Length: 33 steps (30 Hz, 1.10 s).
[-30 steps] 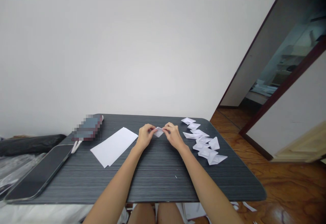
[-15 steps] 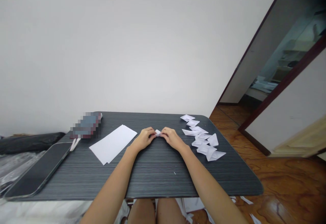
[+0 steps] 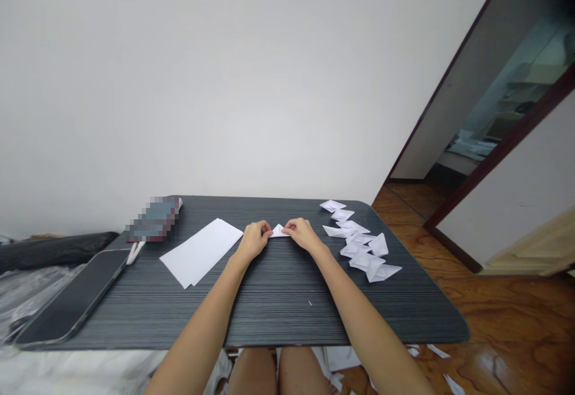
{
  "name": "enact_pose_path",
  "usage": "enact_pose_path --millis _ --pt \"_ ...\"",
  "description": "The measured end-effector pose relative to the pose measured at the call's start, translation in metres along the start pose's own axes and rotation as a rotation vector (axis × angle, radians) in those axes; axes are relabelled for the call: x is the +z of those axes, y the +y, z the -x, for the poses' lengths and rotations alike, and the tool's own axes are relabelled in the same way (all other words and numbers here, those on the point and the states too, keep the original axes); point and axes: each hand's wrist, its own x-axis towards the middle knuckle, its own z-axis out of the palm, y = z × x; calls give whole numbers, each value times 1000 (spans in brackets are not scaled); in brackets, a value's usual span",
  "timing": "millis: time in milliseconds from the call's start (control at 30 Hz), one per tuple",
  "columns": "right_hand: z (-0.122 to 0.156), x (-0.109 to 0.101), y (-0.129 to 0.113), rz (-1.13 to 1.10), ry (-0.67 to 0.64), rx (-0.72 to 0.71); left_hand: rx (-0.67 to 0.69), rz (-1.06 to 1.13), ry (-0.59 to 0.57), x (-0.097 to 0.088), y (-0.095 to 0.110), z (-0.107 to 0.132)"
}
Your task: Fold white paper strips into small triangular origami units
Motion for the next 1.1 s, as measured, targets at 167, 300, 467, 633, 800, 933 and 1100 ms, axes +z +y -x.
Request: enact_pose_path --millis 167,300,467,633,800,933,1100 --pt "2 -6 0 98 -103 -60 -58 -38 -30 -2 1 1" --pt "3 -7 -2 185 -117 -79 -88 -109 -59 -5 1 1" --pt "0 -4 -5 248 -138 -37 -168 -268 -84 -4 0 2" --pt "3 -4 -7 246 -104 65 -234 -266 -92 0 3 4" --pt "16 1 -15 219 -29 -133 33 -211 -116 1 12 6" --pt "20 12 -17 312 -17 -181 195 -138 -138 5 15 8" --pt "23 17 -15 327 43 -72 196 -187 -49 11 14 6"
